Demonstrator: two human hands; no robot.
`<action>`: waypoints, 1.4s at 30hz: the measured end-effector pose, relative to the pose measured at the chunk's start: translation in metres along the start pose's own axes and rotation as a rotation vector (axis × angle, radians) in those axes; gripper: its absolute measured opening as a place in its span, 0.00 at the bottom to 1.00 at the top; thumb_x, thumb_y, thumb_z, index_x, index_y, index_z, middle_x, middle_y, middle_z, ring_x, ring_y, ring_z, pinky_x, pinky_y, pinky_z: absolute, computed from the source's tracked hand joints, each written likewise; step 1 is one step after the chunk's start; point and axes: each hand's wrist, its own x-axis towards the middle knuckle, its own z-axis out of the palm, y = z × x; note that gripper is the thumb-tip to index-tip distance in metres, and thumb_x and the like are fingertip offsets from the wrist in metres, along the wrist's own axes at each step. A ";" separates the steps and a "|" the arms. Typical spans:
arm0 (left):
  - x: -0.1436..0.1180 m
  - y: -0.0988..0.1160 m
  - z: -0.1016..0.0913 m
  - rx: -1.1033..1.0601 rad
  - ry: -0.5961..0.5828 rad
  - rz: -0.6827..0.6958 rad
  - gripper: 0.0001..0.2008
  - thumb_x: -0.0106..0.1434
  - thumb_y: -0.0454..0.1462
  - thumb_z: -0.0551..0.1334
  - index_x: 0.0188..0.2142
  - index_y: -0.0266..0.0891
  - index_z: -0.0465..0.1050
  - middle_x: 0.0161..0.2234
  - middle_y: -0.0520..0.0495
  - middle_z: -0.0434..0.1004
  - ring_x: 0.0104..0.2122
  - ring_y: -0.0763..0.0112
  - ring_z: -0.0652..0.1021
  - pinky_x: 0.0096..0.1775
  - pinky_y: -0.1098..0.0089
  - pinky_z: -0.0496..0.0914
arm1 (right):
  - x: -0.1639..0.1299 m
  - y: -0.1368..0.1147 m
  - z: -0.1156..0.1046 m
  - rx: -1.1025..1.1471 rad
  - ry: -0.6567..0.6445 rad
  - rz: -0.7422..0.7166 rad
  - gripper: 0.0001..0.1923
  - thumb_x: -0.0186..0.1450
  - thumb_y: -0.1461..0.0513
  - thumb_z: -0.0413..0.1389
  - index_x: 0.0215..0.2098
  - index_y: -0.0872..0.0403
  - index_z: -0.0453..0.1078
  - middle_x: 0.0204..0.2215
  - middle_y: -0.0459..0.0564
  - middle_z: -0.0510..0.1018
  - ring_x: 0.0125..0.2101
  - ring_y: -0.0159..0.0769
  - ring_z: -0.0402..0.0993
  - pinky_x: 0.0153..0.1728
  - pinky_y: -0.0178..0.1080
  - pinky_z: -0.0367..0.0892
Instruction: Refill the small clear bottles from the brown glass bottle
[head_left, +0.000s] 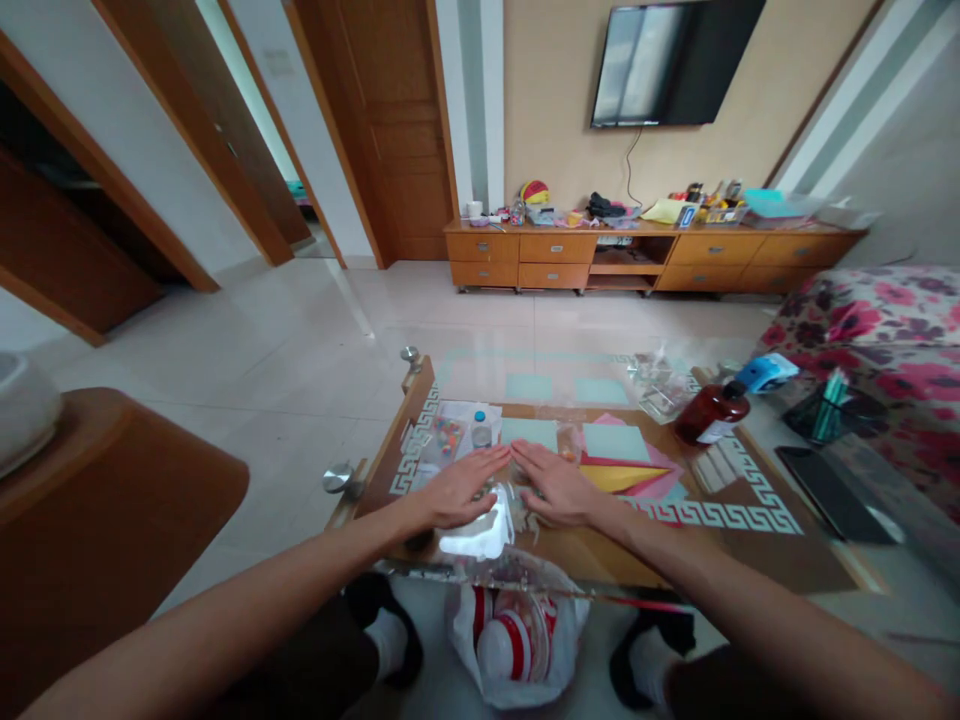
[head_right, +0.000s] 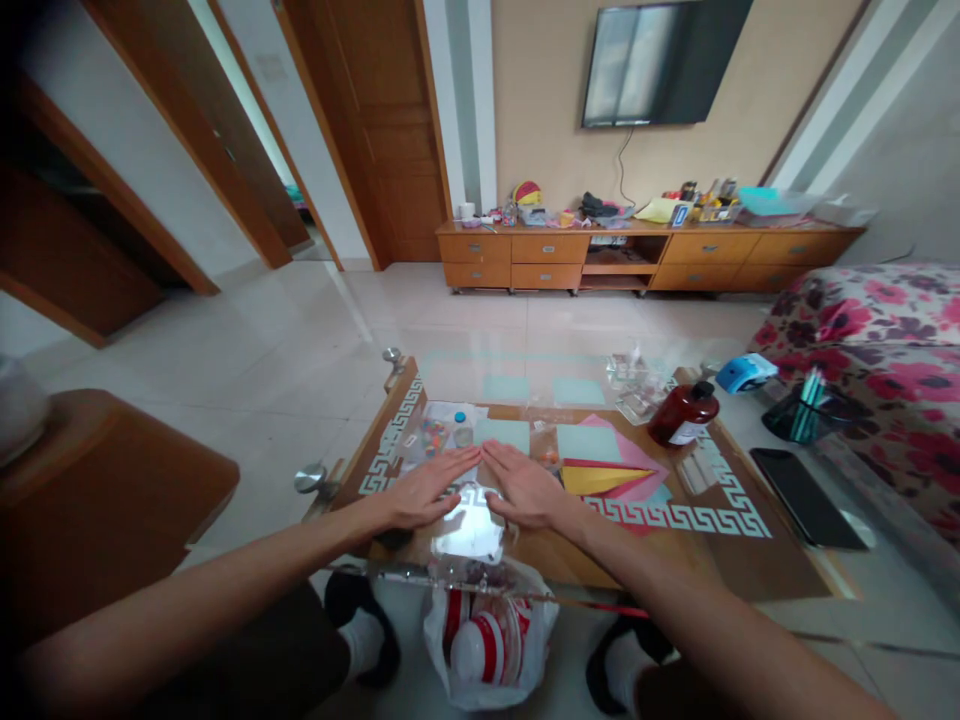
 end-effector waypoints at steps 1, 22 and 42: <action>-0.016 0.019 0.005 -0.013 -0.020 0.012 0.39 0.74 0.47 0.56 0.79 0.44 0.43 0.79 0.42 0.46 0.77 0.56 0.53 0.75 0.48 0.52 | -0.019 -0.016 0.003 0.013 -0.018 -0.024 0.45 0.72 0.51 0.55 0.80 0.59 0.46 0.78 0.62 0.48 0.77 0.52 0.46 0.75 0.58 0.49; -0.132 0.155 0.080 -0.149 -0.068 0.144 0.35 0.66 0.36 0.56 0.73 0.45 0.60 0.71 0.40 0.66 0.70 0.53 0.68 0.70 0.47 0.63 | -0.175 -0.154 0.086 0.109 -0.166 -0.166 0.56 0.62 0.62 0.57 0.81 0.61 0.33 0.78 0.63 0.39 0.78 0.52 0.36 0.75 0.58 0.51; -0.084 0.001 0.016 0.385 0.160 -0.538 0.38 0.77 0.50 0.49 0.78 0.33 0.47 0.79 0.36 0.43 0.78 0.53 0.47 0.75 0.49 0.48 | -0.161 0.025 -0.022 -0.255 0.144 0.452 0.43 0.77 0.41 0.46 0.79 0.58 0.49 0.77 0.61 0.51 0.77 0.53 0.47 0.75 0.58 0.49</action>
